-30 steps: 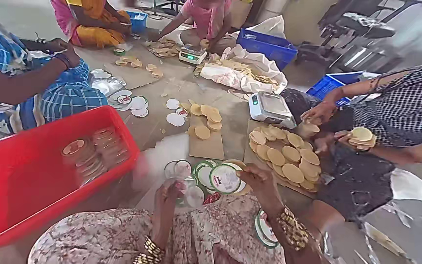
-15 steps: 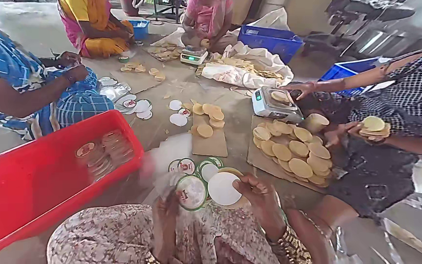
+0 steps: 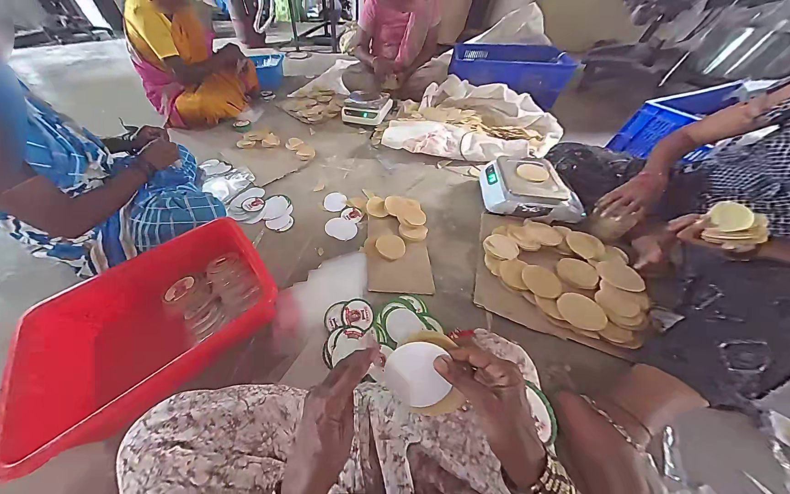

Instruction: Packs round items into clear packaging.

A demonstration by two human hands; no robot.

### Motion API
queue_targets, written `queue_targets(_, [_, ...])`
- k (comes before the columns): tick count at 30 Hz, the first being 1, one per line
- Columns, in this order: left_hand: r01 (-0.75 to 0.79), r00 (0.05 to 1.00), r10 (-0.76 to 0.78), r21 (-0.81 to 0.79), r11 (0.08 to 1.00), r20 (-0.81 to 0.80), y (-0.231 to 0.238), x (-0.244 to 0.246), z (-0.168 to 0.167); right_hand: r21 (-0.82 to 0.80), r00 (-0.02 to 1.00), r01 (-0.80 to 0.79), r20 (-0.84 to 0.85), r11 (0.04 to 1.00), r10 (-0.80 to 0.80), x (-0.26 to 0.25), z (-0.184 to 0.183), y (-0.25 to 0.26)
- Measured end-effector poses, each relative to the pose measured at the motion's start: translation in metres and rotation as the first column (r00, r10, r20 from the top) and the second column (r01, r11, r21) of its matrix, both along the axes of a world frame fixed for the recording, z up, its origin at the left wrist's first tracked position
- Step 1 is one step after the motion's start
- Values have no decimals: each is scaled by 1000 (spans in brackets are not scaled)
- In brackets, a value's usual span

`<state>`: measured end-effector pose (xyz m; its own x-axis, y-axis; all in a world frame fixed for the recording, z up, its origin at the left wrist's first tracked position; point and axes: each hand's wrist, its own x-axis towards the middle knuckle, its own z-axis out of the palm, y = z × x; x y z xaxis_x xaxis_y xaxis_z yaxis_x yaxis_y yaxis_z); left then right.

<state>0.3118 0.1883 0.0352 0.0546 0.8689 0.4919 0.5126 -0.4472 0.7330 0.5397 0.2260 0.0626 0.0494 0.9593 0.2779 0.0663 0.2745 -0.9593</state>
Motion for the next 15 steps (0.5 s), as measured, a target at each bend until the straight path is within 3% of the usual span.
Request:
queue_targets(3, [10, 962, 23, -121, 993, 272, 4, 0, -5, -37, 999, -14, -50, 999, 12, -1, 1, -3])
queue_targets(5, [-18, 828, 178, -291, 957, 532, 5, 1, 0, -113, 990, -30, -137, 993, 14, 1, 2, -5])
queue_targets(6, [-61, 766, 262, -340, 939, 587, 4, 1, 4, -156, 982, -44, -189, 987, 14, 3, 3, -6])
queue_targets(8, [-135, 776, 268, -265, 955, 570, 2, -2, 6, -244, 968, -44, -250, 969, -19, 5, 2, -7])
queue_targets(12, [-19, 934, 37, -54, 998, 355, -8, -10, 1, -308, 958, -54, -283, 950, -37, 10, -7, -7])
queue_targets(15, [141, 972, -118, -103, 985, 201, -10, -17, 0, -307, 962, -47, -269, 950, -39, 11, -10, -6])
